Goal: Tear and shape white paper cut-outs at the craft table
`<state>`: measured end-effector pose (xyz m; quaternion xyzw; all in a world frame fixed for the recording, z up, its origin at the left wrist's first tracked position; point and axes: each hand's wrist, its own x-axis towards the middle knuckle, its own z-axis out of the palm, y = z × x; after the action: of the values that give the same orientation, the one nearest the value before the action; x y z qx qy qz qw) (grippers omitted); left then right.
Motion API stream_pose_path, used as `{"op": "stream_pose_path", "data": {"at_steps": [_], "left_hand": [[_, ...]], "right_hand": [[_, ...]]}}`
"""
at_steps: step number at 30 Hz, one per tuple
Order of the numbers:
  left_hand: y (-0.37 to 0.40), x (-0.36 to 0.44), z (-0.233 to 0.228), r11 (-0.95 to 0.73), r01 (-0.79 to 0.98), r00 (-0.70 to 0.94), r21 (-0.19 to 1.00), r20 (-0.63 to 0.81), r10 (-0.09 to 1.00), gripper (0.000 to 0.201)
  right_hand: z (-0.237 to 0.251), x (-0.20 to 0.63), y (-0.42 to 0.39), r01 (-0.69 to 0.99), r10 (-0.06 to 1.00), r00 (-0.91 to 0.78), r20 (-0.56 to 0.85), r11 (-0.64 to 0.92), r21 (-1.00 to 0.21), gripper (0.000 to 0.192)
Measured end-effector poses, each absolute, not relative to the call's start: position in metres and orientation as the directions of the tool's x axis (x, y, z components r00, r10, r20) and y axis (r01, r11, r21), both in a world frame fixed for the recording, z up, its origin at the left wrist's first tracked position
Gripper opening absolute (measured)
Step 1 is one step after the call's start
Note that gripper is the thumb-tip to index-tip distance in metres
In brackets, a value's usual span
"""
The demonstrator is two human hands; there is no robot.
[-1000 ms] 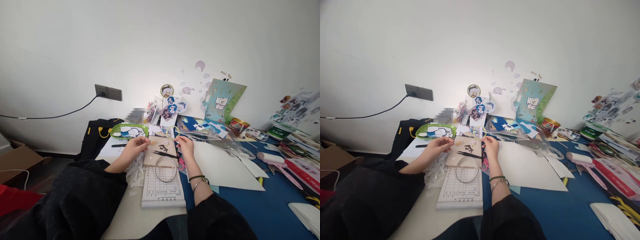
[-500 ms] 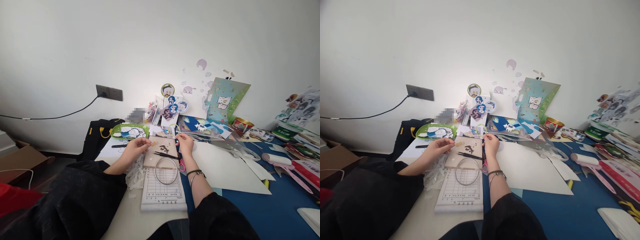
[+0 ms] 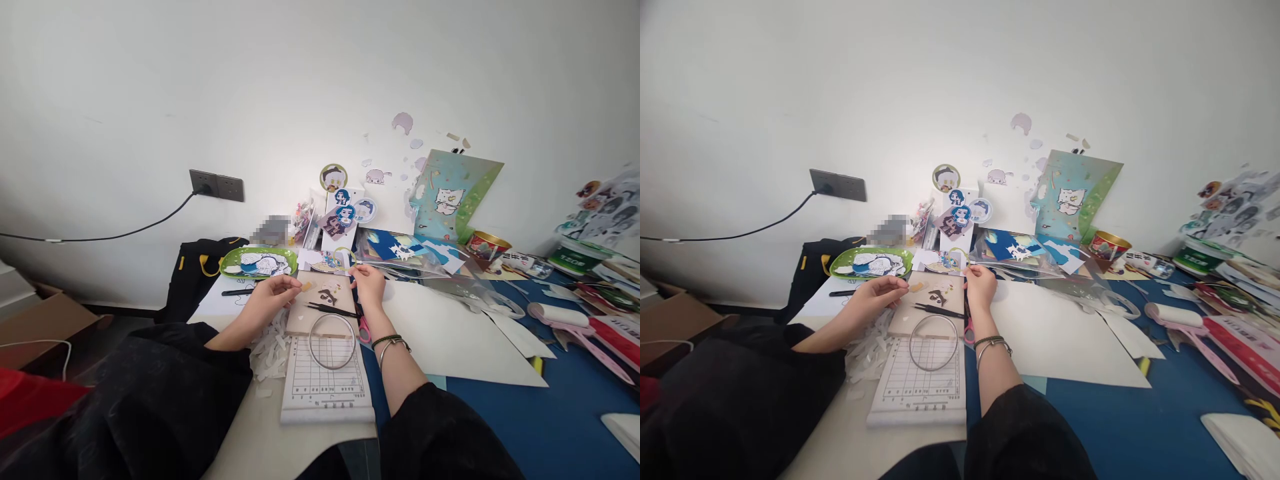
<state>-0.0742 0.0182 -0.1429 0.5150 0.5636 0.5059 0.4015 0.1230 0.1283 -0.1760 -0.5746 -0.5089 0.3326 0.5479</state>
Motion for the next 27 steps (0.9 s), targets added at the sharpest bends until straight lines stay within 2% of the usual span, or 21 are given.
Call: {"op": "stream_pose_path", "data": {"at_steps": [13, 18, 23, 27], "left_hand": [[0.018, -0.075, -0.142, -0.053, 0.187, -0.158, 0.981, 0.083, 0.984, 0.028], [0.016, -0.078, -0.137, -0.093, 0.246, -0.204, 0.965, 0.145, 0.968, 0.032], [0.016, -0.079, -0.136, -0.106, 0.239, -0.249, 0.965, 0.166, 0.954, 0.041], [0.017, -0.080, -0.138, -0.170, 0.202, -0.276, 0.965, 0.222, 0.935, 0.034]], "right_hand": [[-0.171, 0.120, 0.122, 0.171, 0.965, 0.191, 0.179, 0.147, -0.974, 0.012], [-0.157, 0.106, 0.106, 0.065, 0.981, -0.005, 0.193, 0.193, -0.979, 0.020], [-0.143, 0.093, 0.082, -0.009, 0.939, -0.274, 0.208, 0.214, -0.977, 0.020], [-0.139, 0.088, 0.070, -0.016, 0.905, -0.377, 0.198, 0.208, -0.978, 0.018]]}}
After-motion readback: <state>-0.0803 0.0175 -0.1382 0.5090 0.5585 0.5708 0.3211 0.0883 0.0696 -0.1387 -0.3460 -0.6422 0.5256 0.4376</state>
